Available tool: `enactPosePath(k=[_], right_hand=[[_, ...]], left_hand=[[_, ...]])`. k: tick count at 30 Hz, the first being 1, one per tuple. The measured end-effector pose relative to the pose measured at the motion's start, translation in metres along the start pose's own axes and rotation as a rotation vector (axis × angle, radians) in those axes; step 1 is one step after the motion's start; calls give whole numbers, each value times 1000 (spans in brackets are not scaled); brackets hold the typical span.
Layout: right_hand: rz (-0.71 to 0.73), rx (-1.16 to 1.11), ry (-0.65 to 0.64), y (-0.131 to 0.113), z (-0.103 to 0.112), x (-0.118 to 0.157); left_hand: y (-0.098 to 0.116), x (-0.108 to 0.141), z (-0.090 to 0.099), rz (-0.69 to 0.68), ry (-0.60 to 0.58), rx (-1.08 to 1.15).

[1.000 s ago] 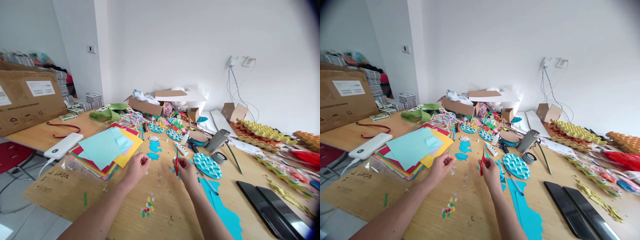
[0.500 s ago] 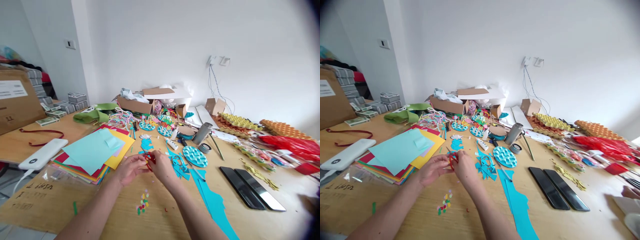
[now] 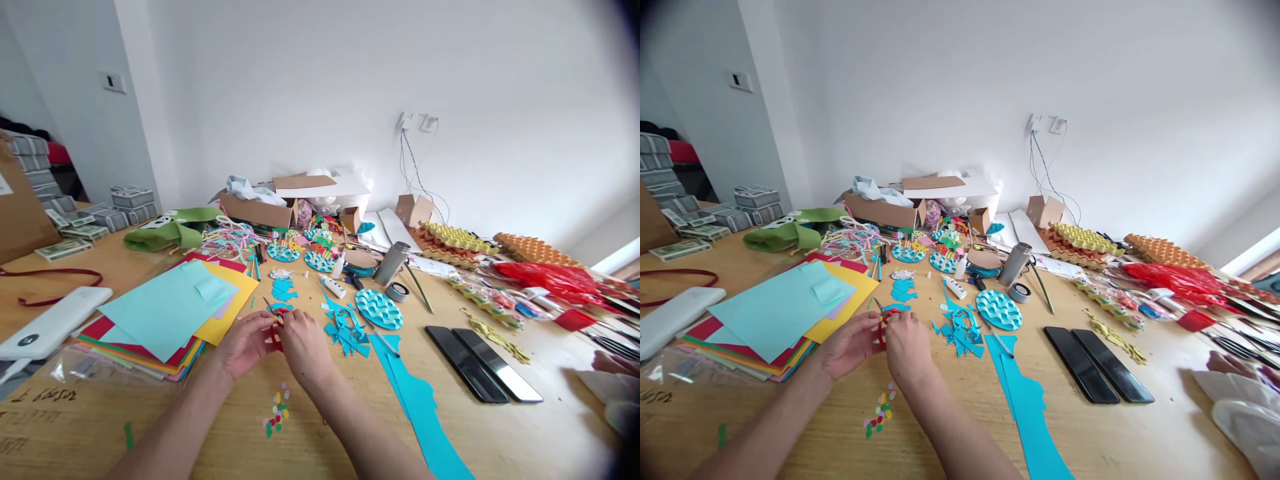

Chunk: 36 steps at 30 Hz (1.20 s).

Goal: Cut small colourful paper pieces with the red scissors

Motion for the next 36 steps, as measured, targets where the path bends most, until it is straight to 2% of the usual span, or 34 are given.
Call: enactPosePath(k=[5, 8, 10, 11, 13, 16, 19, 23, 28, 36], right_hand=[[44, -31, 36, -1, 8, 8], [19, -90, 101, 14, 23, 14], [-79, -239, 232, 42, 37, 20], [-141, -272, 258, 59, 39, 23], [-246, -249, 189, 94, 31, 30], [-303, -211, 113, 138, 10, 44], [-331, -170, 41, 164, -12, 59], [-308, -124, -12, 171, -26, 70], [-291, -67, -36, 166, -30, 71], [-300, -26, -44, 167, -37, 73]], left_hand=[[-2, -1, 3, 18, -9, 64], [1, -1, 4, 2, 32, 74], [3, 0, 4, 2, 69, 70], [4, 1, 4, 5, 82, 72], [5, 2, 4, 7, 86, 86], [6, 2, 3, 1, 76, 102], [6, 2, 3, -1, 86, 99], [8, 2, 4, -10, 107, 62], [9, 2, 7, -26, 132, 33], [10, 3, 4, -31, 108, 26]])
Point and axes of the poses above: each hand's wrist, its own x-axis away from the middle knuckle, its own z-axis out of the back of the hand, y = z × x, the point moved 7 cm from there along -x, towards the middle knuckle, and after that the axes turned 4 degrees about -z, right-handed, at the moved point
